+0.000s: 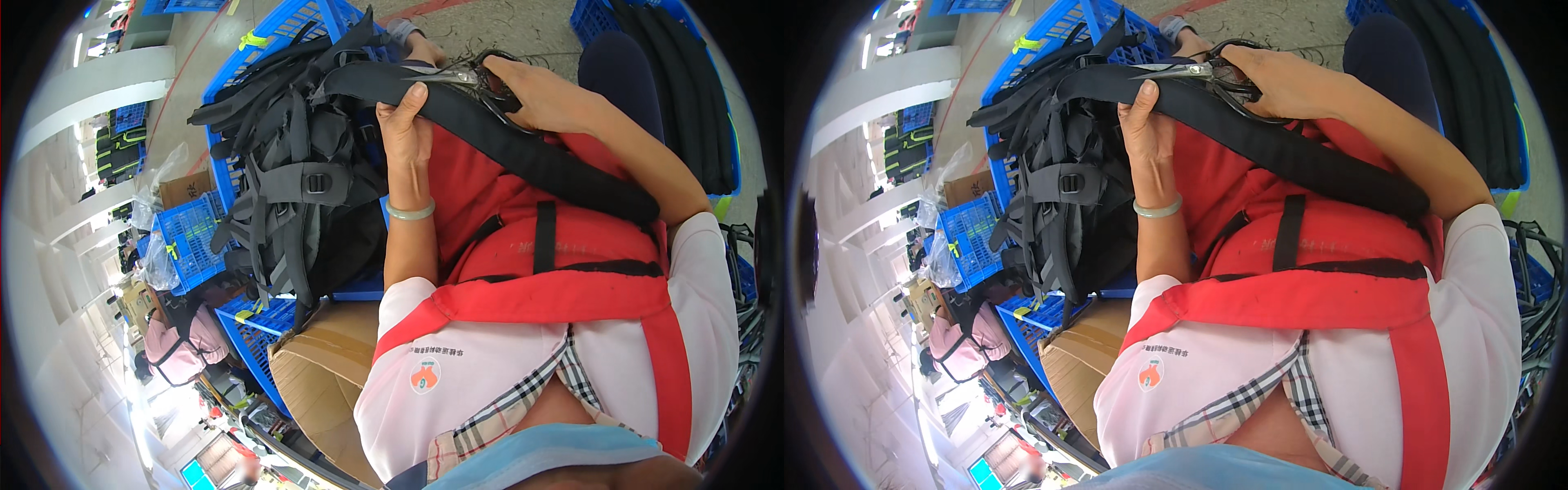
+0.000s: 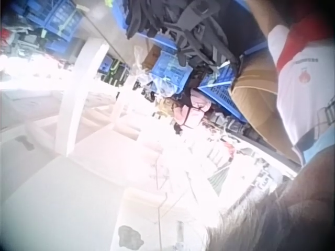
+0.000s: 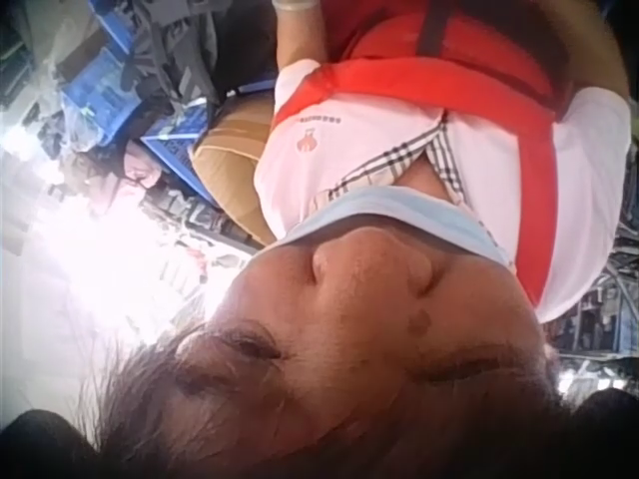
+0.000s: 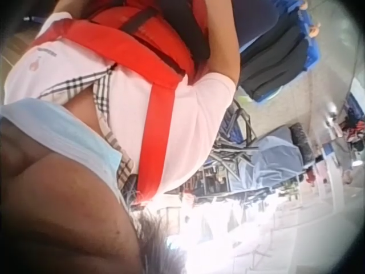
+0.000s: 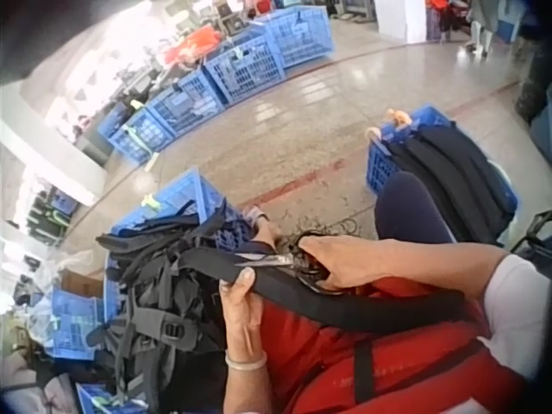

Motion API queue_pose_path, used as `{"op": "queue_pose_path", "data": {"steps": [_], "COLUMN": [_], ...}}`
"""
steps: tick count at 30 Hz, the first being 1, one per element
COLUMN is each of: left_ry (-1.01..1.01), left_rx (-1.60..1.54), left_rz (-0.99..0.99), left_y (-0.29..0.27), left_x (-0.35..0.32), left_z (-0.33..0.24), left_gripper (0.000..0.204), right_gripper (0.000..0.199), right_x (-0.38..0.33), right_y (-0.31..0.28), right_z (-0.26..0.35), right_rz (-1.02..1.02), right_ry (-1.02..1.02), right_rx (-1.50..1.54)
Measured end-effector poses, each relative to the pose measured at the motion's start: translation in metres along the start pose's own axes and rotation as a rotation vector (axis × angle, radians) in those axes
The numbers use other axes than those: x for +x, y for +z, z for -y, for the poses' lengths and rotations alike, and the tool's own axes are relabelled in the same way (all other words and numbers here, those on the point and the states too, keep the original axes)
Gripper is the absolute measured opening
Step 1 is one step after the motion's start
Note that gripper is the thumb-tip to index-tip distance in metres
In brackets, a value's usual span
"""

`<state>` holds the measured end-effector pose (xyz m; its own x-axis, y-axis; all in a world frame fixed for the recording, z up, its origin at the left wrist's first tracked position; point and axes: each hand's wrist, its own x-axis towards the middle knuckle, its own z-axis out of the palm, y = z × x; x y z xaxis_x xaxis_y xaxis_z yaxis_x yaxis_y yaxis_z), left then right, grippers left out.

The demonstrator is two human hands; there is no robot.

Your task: Using scissors to trim excess material or threads from curved backpack shoulder strap components.

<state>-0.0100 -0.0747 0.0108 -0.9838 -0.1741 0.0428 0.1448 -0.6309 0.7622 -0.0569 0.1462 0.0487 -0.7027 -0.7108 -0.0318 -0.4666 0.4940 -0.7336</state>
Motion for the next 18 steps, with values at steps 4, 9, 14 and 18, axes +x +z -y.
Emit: {"op": "queue_pose_path", "data": {"steps": [4, 9, 14, 18], "left_ry": [0.001, -0.015, -0.032, -0.036], "left_rx": [0.003, 0.007, -0.003, 0.000], "left_rz": [0.019, 0.046, 0.024, 0.038], "left_y": [0.000, 0.001, 0.002, -0.001], "left_x": [0.000, -0.001, 0.000, 0.000], "left_z": [0.000, 0.000, -0.001, 0.000], "left_gripper": [0.020, 0.020, 0.020, 0.021], "right_gripper": [0.061, 0.053, 0.035, 0.030], "right_x": [0.002, 0.006, 0.007, 0.006], "right_y": [0.003, 0.006, 0.014, 0.021], "right_z": [-0.006, -0.006, -0.011, -0.014], "right_rz": [-0.063, -0.018, -0.039, -0.037], "right_ry": [-0.104, -0.047, -0.029, -0.022], "right_rx": [-0.038, -0.081, -0.173, -0.051]}}
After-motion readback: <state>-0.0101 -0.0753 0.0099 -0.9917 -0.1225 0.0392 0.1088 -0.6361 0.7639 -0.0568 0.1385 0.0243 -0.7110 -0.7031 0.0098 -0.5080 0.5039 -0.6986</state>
